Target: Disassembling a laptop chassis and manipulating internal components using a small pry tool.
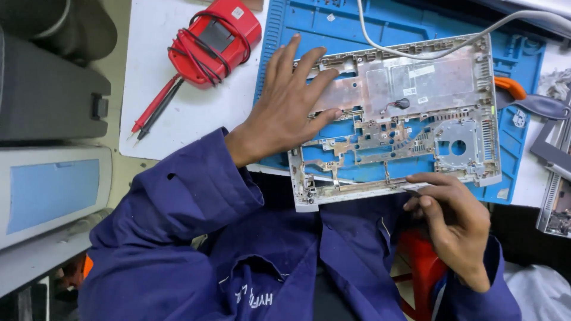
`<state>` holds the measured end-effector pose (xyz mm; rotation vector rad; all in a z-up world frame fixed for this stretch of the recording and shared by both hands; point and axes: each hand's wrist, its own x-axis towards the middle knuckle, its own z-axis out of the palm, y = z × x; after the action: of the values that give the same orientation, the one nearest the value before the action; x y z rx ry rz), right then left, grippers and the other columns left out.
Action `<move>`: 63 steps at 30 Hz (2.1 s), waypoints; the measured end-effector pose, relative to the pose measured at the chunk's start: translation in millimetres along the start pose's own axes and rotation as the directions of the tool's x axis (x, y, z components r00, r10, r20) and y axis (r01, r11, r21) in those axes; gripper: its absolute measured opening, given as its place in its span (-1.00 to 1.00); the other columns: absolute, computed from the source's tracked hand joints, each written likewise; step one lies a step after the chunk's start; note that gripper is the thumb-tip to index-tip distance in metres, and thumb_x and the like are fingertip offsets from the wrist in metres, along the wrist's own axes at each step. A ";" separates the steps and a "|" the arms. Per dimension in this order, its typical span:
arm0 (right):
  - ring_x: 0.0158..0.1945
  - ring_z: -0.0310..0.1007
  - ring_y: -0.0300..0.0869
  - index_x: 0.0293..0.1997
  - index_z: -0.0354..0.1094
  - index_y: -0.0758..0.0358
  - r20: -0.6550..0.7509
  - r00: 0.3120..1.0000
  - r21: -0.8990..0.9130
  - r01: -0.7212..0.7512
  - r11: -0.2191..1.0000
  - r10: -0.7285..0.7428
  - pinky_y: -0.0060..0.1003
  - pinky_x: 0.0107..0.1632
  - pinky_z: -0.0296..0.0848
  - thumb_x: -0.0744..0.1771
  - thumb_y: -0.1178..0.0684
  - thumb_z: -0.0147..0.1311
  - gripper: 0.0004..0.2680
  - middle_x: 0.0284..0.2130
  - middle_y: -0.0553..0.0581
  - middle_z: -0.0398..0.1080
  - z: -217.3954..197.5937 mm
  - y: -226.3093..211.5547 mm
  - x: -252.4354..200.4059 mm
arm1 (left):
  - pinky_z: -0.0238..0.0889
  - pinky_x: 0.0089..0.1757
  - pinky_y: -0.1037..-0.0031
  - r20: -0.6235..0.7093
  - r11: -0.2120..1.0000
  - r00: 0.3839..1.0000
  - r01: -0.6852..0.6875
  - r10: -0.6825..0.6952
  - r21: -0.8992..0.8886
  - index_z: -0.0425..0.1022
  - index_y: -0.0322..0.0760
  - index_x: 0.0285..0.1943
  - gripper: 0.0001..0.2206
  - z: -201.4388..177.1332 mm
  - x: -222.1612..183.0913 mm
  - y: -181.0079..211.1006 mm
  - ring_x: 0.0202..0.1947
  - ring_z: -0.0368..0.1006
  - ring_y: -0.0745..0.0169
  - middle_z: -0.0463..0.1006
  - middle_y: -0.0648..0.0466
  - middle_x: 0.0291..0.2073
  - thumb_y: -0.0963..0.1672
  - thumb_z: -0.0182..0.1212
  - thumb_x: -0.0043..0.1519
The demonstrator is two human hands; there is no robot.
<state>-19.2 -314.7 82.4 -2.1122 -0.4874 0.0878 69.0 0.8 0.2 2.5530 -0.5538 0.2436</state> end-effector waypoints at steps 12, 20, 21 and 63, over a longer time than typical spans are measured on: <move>-0.26 0.37 0.12 -0.01 0.46 0.54 0.312 0.779 -0.281 0.622 0.731 -0.544 -0.07 -0.21 0.40 0.40 0.29 -0.06 -0.84 -0.26 0.35 0.34 45.5 -23.4 25.4 | -0.09 0.45 -0.25 -0.010 0.967 0.997 -0.072 0.076 0.246 0.40 -0.37 0.53 -0.30 2.4 -1.9 12.5 0.55 -0.18 -0.54 0.01 -0.39 0.56 0.12 0.55 0.39; -0.26 0.44 0.10 -0.06 0.47 0.48 0.412 0.705 -0.295 0.702 0.648 -0.577 -0.12 -0.25 0.37 0.39 0.27 0.04 -0.89 -0.25 0.32 0.41 74.1 -6.6 34.8 | -0.22 0.50 -0.19 0.018 0.960 1.000 -0.024 0.020 0.280 0.30 -0.42 0.73 -0.28 15.5 -10.1 18.9 0.59 -0.22 -0.46 -0.06 -0.30 0.62 0.14 0.35 0.58; -0.27 0.43 0.08 -0.04 0.47 0.50 0.408 0.709 -0.292 0.698 0.654 -0.575 -0.15 -0.25 0.37 0.39 0.29 0.05 -0.89 -0.27 0.31 0.40 75.4 -8.7 36.7 | -0.25 0.51 -0.18 0.022 0.957 1.000 -0.022 0.017 0.290 0.28 -0.43 0.76 -0.27 16.2 -10.0 19.7 0.60 -0.23 -0.44 -0.08 -0.28 0.64 0.14 0.33 0.61; -0.31 0.41 0.11 -0.05 0.48 0.52 0.456 0.690 -0.224 0.701 0.678 -0.562 -0.12 -0.27 0.41 0.39 0.30 0.04 -0.89 -0.30 0.32 0.41 84.4 -8.7 42.9 | -0.03 0.46 -0.17 -0.023 0.961 0.999 -0.036 0.044 0.275 0.32 -0.37 0.68 -0.57 11.9 -11.2 26.1 0.53 0.02 -0.43 0.10 -0.28 0.57 -0.09 0.30 0.73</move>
<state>-3.3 -227.7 47.5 -2.1683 -1.5714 -0.0478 48.5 -22.2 -1.4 2.8019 -0.5969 0.3959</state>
